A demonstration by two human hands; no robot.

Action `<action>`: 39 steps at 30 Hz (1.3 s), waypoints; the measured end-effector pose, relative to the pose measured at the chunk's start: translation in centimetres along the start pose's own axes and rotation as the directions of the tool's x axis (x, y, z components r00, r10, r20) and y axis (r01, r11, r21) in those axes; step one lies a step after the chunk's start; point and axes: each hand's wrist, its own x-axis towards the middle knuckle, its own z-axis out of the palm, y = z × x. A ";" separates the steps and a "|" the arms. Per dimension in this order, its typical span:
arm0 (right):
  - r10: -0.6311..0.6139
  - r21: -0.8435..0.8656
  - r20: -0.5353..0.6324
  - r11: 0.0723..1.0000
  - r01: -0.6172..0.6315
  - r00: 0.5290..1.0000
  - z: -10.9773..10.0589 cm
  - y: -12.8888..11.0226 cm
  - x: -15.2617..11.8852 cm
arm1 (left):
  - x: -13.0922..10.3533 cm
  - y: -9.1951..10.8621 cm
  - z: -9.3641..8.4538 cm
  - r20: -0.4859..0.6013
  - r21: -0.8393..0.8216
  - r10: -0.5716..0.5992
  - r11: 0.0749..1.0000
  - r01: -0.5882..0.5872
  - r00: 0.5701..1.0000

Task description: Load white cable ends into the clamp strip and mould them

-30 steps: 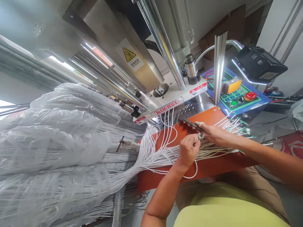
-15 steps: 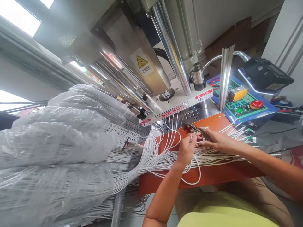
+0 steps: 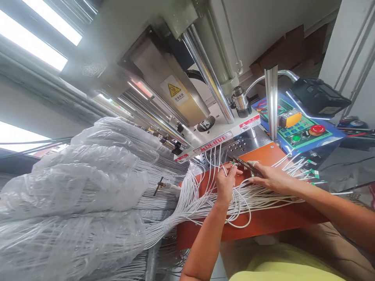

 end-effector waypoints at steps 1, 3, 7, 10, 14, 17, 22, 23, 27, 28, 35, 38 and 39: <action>-0.003 -0.002 -0.004 1.000 0.003 1.000 0.0 0.0 0.0 | 0.0 0.0 0.0 0.000 0.053 0.019 0.998 -0.019 1.000; 0.000 -0.015 -0.002 1.000 0.000 1.000 0.1 0.1 0.1 | -0.2 -0.1 -0.1 0.024 0.174 0.081 0.981 -0.084 0.996; 0.016 -0.034 0.004 0.999 -0.016 1.000 0.0 -0.1 0.0 | -0.6 -0.7 0.0 0.107 0.318 0.221 0.916 -0.244 0.969; 0.024 -0.037 -0.014 0.999 -0.024 1.000 -0.1 -0.4 -0.2 | -0.8 -1.2 -0.1 0.148 0.363 0.313 0.865 -0.346 0.938; 0.010 -0.029 -0.044 1.000 -0.011 0.999 -0.2 -0.6 -0.3 | -0.7 -1.6 -0.3 0.186 0.407 0.378 0.810 -0.421 0.907; 0.023 -0.049 -0.047 0.998 -0.025 0.999 -0.2 -0.7 -0.3 | -0.5 -1.6 -0.3 0.203 0.438 0.393 0.783 -0.442 0.897; 0.044 -0.076 -0.016 0.996 -0.045 0.999 -0.2 -0.6 -0.1 | -0.5 -1.8 -0.3 0.220 0.447 0.407 0.766 -0.462 0.887; 0.044 -0.085 -0.010 0.995 -0.045 0.999 -0.1 -0.7 -0.1 | -0.5 -1.9 -0.3 0.232 0.450 0.413 0.757 -0.473 0.881; 0.052 -0.135 0.006 0.990 -0.051 0.999 -0.1 -0.8 -0.1 | -0.4 -2.3 -0.4 0.275 0.482 0.437 0.708 -0.516 0.856; 0.054 -0.142 0.009 0.988 -0.052 0.998 -0.1 -0.8 -0.1 | -0.4 -2.4 -0.5 0.283 0.490 0.445 0.695 -0.526 0.850; 0.011 -0.063 -0.033 0.998 -0.014 0.999 -0.2 -0.4 -0.1 | -0.3 -1.9 -0.4 0.271 0.471 0.439 0.716 -0.516 0.856; 0.024 -0.031 -0.047 0.999 -0.025 0.999 -0.2 -0.3 -0.1 | -0.5 -1.7 -0.4 0.263 0.471 0.437 0.720 -0.510 0.860; 0.030 -0.033 -0.044 0.999 -0.032 0.999 -0.2 -0.4 -0.1 | -0.5 -1.8 -0.4 0.266 0.479 0.443 0.710 -0.516 0.856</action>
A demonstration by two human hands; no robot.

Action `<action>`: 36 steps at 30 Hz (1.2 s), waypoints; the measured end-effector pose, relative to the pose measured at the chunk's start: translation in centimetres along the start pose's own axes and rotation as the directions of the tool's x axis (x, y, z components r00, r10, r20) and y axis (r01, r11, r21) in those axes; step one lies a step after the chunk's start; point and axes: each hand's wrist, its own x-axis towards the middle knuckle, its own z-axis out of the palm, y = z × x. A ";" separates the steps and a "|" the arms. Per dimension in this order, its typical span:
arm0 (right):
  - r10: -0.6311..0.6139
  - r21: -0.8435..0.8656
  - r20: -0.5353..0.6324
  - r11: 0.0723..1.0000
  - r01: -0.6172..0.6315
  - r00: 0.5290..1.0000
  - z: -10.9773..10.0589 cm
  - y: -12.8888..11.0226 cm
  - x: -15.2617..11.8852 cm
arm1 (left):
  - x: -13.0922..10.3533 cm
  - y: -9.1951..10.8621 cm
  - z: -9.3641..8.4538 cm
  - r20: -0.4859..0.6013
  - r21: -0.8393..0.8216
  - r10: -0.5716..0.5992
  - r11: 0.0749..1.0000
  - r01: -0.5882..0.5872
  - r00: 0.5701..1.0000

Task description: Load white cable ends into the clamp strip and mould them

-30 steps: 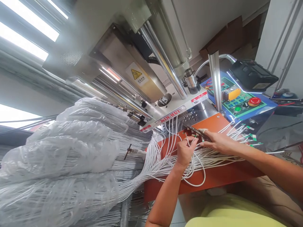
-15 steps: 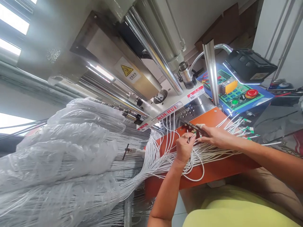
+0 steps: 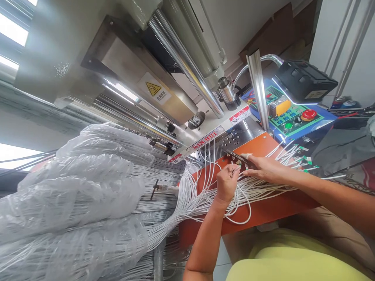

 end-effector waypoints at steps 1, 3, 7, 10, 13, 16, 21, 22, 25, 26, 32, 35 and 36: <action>0.004 -0.005 0.006 1.000 -0.004 1.000 0.0 0.0 0.0 | 0.0 -0.1 0.0 0.000 0.015 0.015 1.000 -0.015 1.000; 0.005 -0.014 0.021 1.000 -0.005 1.000 0.0 -0.1 0.0 | -0.1 -0.3 0.1 -0.001 0.054 0.054 0.997 -0.054 0.999; -0.007 -0.014 0.021 1.000 0.007 1.000 0.1 0.0 0.1 | -0.1 -0.7 0.2 0.013 0.123 0.097 0.988 -0.098 0.995; -0.021 -0.012 0.010 1.000 0.022 1.000 0.2 0.4 0.2 | -0.1 -0.7 0.2 0.028 0.124 0.115 0.985 -0.118 0.993; -0.037 0.008 0.000 0.999 0.037 0.999 0.4 0.9 0.2 | 0.0 -0.7 0.3 0.044 0.110 0.126 0.985 -0.131 0.991; -0.060 0.004 0.003 0.998 0.060 0.998 0.4 1.1 0.3 | 0.1 -0.8 0.7 0.033 0.107 0.113 0.987 -0.116 0.993; -0.071 -0.080 -0.006 0.994 0.070 0.997 0.5 0.7 0.4 | 0.6 -0.8 1.0 -0.013 -0.004 -0.005 1.000 0.005 1.000; -0.063 -0.083 -0.014 0.995 0.061 0.998 0.6 0.7 0.4 | 0.7 -0.7 0.8 -0.010 -0.044 -0.045 0.998 0.045 0.999; -0.030 -0.070 -0.005 0.997 0.029 1.000 0.7 0.8 0.5 | 1.2 -0.1 0.1 0.021 -0.204 -0.163 0.965 0.163 0.986; -0.025 -0.062 0.002 0.998 0.025 1.000 0.7 0.9 0.5 | 1.4 0.1 -0.1 0.025 -0.269 -0.203 0.942 0.202 0.979; -0.023 -0.010 -0.001 1.000 0.023 1.000 0.6 0.9 0.6 | 2.6 1.2 -0.9 -0.016 -0.387 -0.381 0.855 0.345 0.924; -0.055 0.024 -0.026 0.998 0.055 0.998 0.7 0.9 0.5 | 2.9 1.3 -1.3 -0.081 -0.305 -0.390 0.886 0.350 0.917; -0.060 0.031 -0.040 0.998 0.061 0.997 0.7 0.9 0.5 | 3.0 1.3 -1.4 -0.083 -0.290 -0.391 0.890 0.353 0.917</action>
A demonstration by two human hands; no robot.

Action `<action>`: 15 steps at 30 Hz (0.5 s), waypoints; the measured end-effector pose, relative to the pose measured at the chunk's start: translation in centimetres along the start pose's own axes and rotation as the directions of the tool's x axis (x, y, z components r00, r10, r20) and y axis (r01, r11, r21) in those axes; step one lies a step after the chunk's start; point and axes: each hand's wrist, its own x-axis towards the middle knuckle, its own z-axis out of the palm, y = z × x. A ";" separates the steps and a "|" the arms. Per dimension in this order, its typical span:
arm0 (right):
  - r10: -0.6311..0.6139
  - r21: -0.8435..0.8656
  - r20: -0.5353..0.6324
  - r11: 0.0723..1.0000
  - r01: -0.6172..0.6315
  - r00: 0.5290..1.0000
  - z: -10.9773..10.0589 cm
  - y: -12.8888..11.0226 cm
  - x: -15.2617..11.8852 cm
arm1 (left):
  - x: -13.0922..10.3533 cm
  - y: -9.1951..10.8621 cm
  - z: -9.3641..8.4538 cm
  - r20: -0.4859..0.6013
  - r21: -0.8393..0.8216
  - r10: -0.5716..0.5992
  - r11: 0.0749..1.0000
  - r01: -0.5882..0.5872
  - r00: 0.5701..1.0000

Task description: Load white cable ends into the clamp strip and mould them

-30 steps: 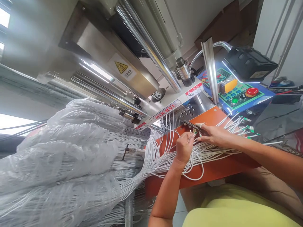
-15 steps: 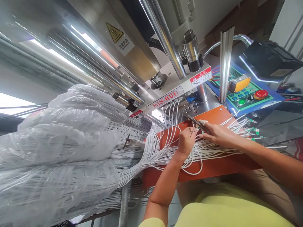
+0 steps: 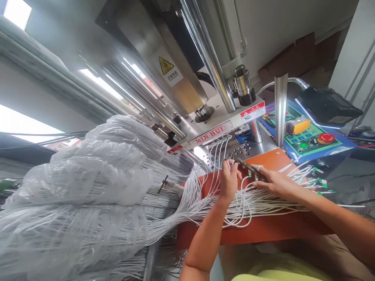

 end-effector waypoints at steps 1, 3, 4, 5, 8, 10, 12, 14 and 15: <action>-0.002 0.007 -0.013 1.000 0.002 1.000 0.0 0.0 0.0 | 0.1 0.0 -0.1 0.001 0.013 -0.001 1.000 0.001 1.000; 0.005 0.019 -0.028 1.000 -0.004 1.000 0.1 0.0 -0.1 | 0.3 -0.1 -0.4 -0.006 0.038 0.009 0.999 -0.009 1.000; 0.012 0.025 -0.028 1.000 -0.011 1.000 0.1 0.0 -0.1 | 0.5 -0.2 -0.6 -0.017 0.051 0.021 0.998 -0.021 1.000; 0.020 0.030 -0.025 0.999 -0.019 0.999 0.1 0.0 -0.1 | 0.6 -0.4 -0.7 -0.031 0.061 0.032 0.998 -0.030 0.999; 0.032 0.035 -0.010 0.999 -0.032 0.999 0.0 -0.1 -0.1 | 0.8 -0.8 -0.9 -0.043 0.072 0.029 0.997 -0.026 0.999; 0.038 0.028 0.001 0.999 -0.038 0.999 0.0 -0.2 -0.1 | 0.7 -1.2 -0.8 -0.043 0.109 0.027 0.994 -0.022 0.999; 0.046 0.025 0.014 0.999 -0.046 0.999 -0.1 -0.4 -0.1 | 0.6 -1.5 -0.8 -0.047 0.152 0.049 0.987 -0.041 0.998; 0.043 0.028 0.021 0.999 -0.043 0.999 -0.1 -0.5 -0.1 | 0.4 -1.8 -0.8 -0.041 0.168 0.087 0.983 -0.079 0.995; 0.038 0.028 0.023 0.999 -0.039 0.999 -0.1 -0.5 -0.1 | 0.3 -1.9 -0.8 -0.024 0.165 0.103 0.981 -0.098 0.994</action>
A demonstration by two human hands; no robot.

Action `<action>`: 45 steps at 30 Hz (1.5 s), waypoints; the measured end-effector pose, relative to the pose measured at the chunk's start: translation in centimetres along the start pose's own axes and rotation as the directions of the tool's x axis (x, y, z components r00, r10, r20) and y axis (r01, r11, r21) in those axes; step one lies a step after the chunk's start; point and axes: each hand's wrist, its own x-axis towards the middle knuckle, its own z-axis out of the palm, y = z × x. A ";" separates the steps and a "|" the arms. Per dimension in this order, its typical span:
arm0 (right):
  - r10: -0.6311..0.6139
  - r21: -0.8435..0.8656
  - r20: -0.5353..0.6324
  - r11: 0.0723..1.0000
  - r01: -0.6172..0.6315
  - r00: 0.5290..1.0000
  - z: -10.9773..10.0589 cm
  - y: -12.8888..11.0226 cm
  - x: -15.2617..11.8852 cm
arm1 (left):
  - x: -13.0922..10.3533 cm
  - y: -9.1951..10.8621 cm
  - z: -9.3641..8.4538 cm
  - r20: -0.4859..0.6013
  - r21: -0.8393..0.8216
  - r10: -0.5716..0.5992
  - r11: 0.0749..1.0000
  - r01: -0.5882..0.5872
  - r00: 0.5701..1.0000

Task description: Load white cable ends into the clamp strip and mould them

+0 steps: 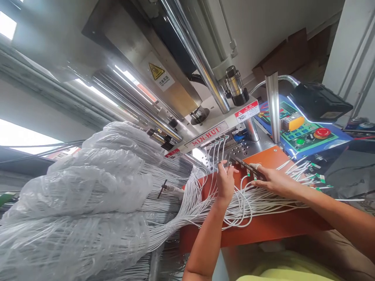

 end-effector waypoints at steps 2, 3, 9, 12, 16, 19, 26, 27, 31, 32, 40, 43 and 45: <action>-0.007 -0.012 0.005 1.000 0.007 1.000 0.0 0.0 0.0 | -0.1 -0.2 -0.1 0.016 0.001 0.037 0.999 -0.037 0.999; -0.004 -0.023 0.008 1.000 0.004 1.000 0.0 0.0 0.1 | 0.0 -0.3 -0.2 0.012 0.010 0.058 0.998 -0.058 0.998; -0.001 -0.051 -0.001 0.999 0.001 1.000 -0.1 0.0 0.1 | -0.2 -0.9 0.2 0.055 0.052 0.144 0.988 -0.147 0.988; 0.007 -0.058 0.002 0.998 -0.007 1.000 -0.1 -0.1 0.1 | -0.5 -1.3 0.7 0.159 -0.049 0.092 0.995 -0.085 0.983; -0.004 -0.066 0.003 0.998 0.004 1.000 0.0 0.1 0.2 | -0.6 -1.7 1.0 0.200 -0.091 0.072 0.994 -0.055 0.977; -0.018 -0.068 -0.008 0.998 0.017 1.000 0.2 0.4 0.2 | -0.5 -1.9 1.1 0.208 -0.062 0.092 0.995 -0.081 0.974; -0.023 -0.068 0.013 0.997 0.023 1.000 -0.1 0.1 0.1 | -0.7 -2.7 1.5 0.145 0.037 0.150 0.987 -0.157 0.978; -0.028 -0.069 0.014 0.997 0.029 1.000 -0.2 0.1 0.1 | -0.8 -2.8 1.5 0.134 0.056 0.158 0.984 -0.166 0.978; -0.031 -0.088 0.005 0.996 0.032 0.999 -0.1 0.1 0.1 | -1.0 -2.8 1.9 0.073 0.145 0.233 0.959 -0.242 0.970; -0.032 -0.090 0.000 0.995 0.032 0.999 -0.1 0.1 0.1 | -1.0 -2.7 2.0 0.059 0.167 0.257 0.950 -0.263 0.965; -0.039 -0.106 0.008 0.994 0.039 0.999 -0.2 -0.2 0.1 | -0.7 -2.5 2.4 0.050 0.195 0.295 0.934 -0.299 0.954; -0.051 -0.126 -0.023 0.991 0.048 0.998 0.0 -0.4 0.1 | -0.1 -2.3 2.3 0.061 0.083 0.197 0.976 -0.202 0.978; -0.026 -0.135 -0.039 0.991 0.021 0.999 0.2 -0.4 0.1 | 0.3 -2.1 2.1 0.089 -0.008 0.100 0.995 -0.099 0.991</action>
